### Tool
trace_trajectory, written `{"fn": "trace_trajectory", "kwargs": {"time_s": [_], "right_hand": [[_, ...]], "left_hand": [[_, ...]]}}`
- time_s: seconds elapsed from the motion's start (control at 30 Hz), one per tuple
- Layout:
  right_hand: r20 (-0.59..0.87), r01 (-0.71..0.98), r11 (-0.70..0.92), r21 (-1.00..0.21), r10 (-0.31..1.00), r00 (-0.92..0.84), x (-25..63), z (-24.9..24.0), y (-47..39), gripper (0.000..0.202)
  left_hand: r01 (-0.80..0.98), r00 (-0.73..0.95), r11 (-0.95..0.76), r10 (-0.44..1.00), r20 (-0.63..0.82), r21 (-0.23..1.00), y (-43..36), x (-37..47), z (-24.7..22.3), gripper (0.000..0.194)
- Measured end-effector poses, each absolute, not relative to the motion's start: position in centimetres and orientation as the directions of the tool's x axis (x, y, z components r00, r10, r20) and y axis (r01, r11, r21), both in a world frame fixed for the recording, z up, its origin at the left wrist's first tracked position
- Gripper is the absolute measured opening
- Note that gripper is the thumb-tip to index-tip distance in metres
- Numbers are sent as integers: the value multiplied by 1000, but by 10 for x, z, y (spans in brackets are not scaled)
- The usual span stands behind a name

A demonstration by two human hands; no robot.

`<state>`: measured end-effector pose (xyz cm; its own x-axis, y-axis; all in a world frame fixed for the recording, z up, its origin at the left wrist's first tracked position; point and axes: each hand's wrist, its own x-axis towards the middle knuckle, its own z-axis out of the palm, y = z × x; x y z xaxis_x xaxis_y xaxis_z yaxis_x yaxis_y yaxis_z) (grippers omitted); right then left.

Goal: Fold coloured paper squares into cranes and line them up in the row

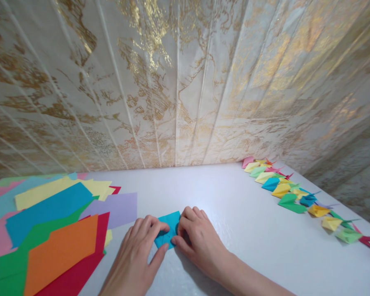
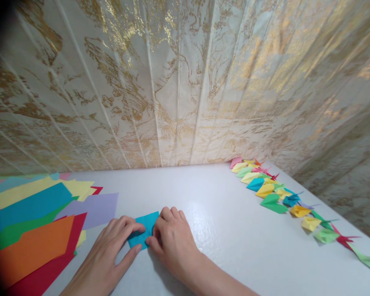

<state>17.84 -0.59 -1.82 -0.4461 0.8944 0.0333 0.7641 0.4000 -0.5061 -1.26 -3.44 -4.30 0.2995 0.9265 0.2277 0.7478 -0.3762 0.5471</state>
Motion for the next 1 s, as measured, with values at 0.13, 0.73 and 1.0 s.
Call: {"fn": "trace_trajectory", "kwargs": {"time_s": [0.13, 0.73, 1.0], "right_hand": [[46, 753, 405, -519, 892, -449, 178, -18, -7, 17], [23, 593, 393, -703, 846, -533, 196, -6, -6, 45], [14, 606, 354, -713, 871, -492, 192, -10, -8, 37]], "left_hand": [[754, 293, -388, 921, 257, 529, -35, -13, -44, 21], [737, 270, -362, 932, 242, 571, -42, -20, -48, 38], [712, 251, -398, 913, 320, 578, -44, -21, -48, 38]]}}
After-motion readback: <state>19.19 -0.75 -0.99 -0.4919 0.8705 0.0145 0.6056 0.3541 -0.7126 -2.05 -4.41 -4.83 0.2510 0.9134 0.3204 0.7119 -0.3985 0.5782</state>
